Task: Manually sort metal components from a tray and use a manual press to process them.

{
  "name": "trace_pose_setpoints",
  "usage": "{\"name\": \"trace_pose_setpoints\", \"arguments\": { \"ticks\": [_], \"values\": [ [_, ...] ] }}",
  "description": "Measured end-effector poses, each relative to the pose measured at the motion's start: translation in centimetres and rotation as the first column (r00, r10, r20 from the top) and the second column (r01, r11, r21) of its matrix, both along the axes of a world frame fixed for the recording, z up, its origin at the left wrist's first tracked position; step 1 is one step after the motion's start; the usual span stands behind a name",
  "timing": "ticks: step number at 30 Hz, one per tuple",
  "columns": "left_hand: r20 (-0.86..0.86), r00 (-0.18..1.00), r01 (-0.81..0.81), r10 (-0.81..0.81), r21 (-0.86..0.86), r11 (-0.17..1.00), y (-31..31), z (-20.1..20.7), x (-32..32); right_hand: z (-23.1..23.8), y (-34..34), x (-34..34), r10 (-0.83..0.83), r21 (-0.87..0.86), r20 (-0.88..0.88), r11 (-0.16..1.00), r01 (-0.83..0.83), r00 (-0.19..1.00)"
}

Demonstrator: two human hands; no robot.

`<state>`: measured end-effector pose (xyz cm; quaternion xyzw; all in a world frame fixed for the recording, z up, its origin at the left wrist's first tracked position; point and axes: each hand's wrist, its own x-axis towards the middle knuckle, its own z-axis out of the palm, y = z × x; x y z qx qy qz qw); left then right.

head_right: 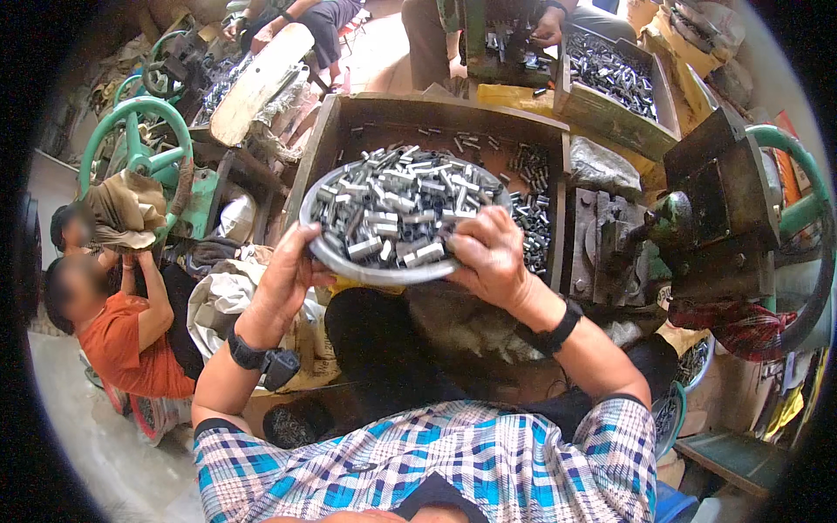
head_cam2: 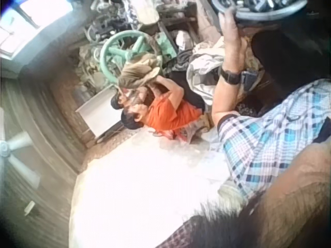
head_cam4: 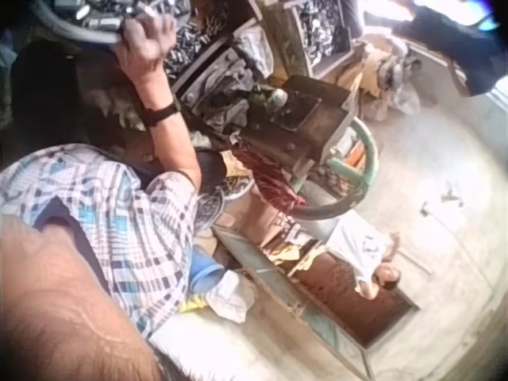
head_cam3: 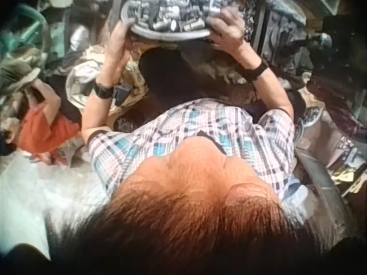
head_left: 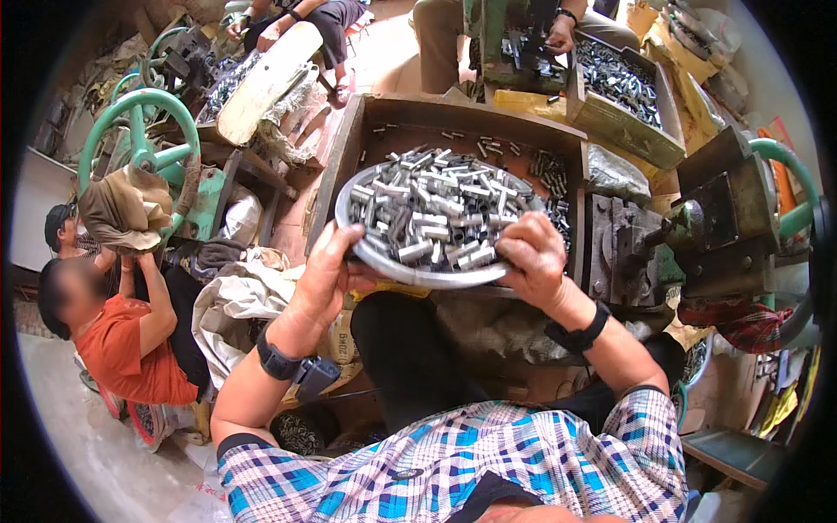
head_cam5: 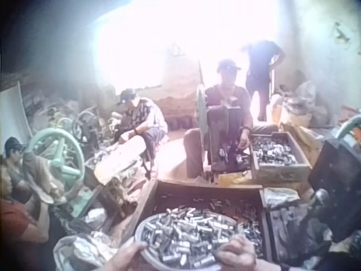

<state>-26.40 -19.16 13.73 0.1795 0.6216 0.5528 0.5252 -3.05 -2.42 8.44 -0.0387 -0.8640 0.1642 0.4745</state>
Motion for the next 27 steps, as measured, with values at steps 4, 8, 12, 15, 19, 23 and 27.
{"name": "trace_pose_setpoints", "arguments": {
  "ticks": [4,8,12,15,19,23,27],
  "values": [
    [0.1,0.988,-0.127,0.119,0.075,0.989,0.3,-0.7,-0.2,2.8,1.9,-2.8,-0.002,-0.092,0.044,0.996,0.006,0.999],
    [-0.05,0.954,-0.277,0.294,0.218,0.936,0.2,-3.0,1.7,4.5,2.7,-4.0,-0.013,-0.177,0.052,0.984,0.022,0.999],
    [0.036,0.95,-0.305,0.311,0.329,0.893,0.6,-4.8,2.6,5.2,2.9,-4.4,-0.067,-0.323,0.097,0.942,0.095,0.993],
    [0.104,0.938,-0.346,0.33,0.319,0.882,1.3,-5.3,2.9,5.7,2.4,-4.8,-0.054,-0.295,0.08,0.953,0.075,0.995],
    [0.228,0.93,-0.355,0.289,0.354,0.865,1.4,-5.8,4.0,6.8,2.0,-4.7,-0.112,-0.204,0.093,0.97,0.129,0.989],
    [0.432,0.893,-0.302,0.124,0.372,0.878,0.8,-5.8,4.9,6.7,-0.1,-2.7,-0.112,-0.08,0.148,0.989,0.125,0.983],
    [0.527,0.849,-0.283,0.033,0.401,0.871,1.1,-5.2,6.7,6.1,-0.9,-1.2,-0.075,0.015,0.078,0.997,0.074,0.994]
  ]
}}
